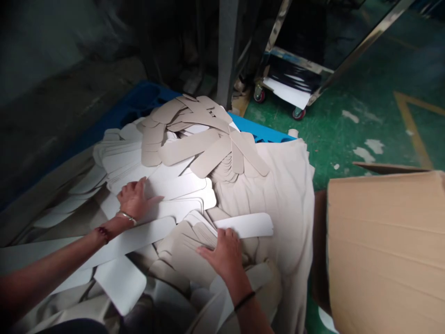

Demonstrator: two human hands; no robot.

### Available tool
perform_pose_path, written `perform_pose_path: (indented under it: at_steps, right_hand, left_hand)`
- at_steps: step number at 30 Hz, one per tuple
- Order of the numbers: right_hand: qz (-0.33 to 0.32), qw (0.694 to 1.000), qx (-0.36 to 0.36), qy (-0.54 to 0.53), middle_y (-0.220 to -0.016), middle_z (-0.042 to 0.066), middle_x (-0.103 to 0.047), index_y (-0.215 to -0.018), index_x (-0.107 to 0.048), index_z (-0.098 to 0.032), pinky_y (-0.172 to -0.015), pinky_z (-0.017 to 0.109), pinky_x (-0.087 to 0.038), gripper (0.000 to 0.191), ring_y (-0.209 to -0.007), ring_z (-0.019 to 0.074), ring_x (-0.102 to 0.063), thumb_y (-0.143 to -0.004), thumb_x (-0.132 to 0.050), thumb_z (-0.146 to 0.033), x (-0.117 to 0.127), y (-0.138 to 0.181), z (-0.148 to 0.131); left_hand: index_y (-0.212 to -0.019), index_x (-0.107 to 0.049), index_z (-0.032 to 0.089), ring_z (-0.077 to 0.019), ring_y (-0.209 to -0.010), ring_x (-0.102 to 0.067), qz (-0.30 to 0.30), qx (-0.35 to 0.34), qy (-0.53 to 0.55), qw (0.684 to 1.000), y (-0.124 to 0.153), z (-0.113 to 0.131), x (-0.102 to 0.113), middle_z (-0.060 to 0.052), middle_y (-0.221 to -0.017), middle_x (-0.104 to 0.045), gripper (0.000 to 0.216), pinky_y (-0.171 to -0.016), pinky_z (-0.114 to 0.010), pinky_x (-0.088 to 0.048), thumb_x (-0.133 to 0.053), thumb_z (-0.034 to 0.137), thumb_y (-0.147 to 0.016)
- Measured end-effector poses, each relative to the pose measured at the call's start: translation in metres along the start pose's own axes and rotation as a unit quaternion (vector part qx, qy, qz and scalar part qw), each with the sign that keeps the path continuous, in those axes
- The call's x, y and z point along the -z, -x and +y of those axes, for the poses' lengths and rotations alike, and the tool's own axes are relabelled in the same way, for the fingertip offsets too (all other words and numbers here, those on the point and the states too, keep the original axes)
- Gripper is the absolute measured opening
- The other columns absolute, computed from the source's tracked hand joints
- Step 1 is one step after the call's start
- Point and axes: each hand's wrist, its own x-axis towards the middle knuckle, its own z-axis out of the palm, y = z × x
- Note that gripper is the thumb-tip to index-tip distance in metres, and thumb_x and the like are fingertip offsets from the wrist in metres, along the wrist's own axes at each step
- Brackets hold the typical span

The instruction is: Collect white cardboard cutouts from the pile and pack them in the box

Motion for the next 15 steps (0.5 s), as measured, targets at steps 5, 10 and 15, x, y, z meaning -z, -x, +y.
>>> perform_pose_path:
  at_steps: [5,10,15]
  right_hand:
    - [-0.014,0.998,0.046,0.030,-0.099,0.010,-0.057,-0.094,-0.059,-0.012,-0.091,0.044,-0.042,0.056,-0.097,0.0298,-0.049,-0.053,-0.086,-0.038,-0.004,0.017,-0.011]
    - [-0.018,0.993,0.103,0.060,-0.107,0.013,-0.056,-0.096,-0.063,-0.008,-0.105,0.045,-0.033,0.071,-0.107,0.0301,-0.046,-0.047,-0.087,-0.052,-0.002,-0.001,-0.005]
    - [-0.011,0.992,0.092,0.083,-0.126,0.019,-0.049,-0.101,-0.065,-0.007,-0.115,0.045,-0.018,0.075,-0.122,0.0314,-0.040,-0.049,-0.084,-0.057,0.022,-0.035,0.014]
  left_hand:
    - [-0.129,-0.047,0.013,-0.0329,-0.111,-0.047,-0.151,0.007,0.014,0.988,0.006,0.007,0.017,-0.017,-0.117,-0.049,0.061,-0.093,-0.044,-0.042,-0.064,0.046,-0.081]
    - [-0.116,-0.059,0.008,-0.0321,-0.107,-0.049,-0.216,-0.121,-0.023,0.969,-0.027,0.021,0.038,-0.019,-0.113,-0.050,0.053,-0.093,-0.036,-0.042,-0.065,0.044,-0.077]
    - [-0.114,-0.062,0.010,-0.0338,-0.109,-0.047,-0.232,-0.211,-0.056,0.948,-0.049,0.032,0.049,-0.019,-0.119,-0.050,0.046,-0.096,-0.041,-0.039,-0.067,0.033,-0.075]
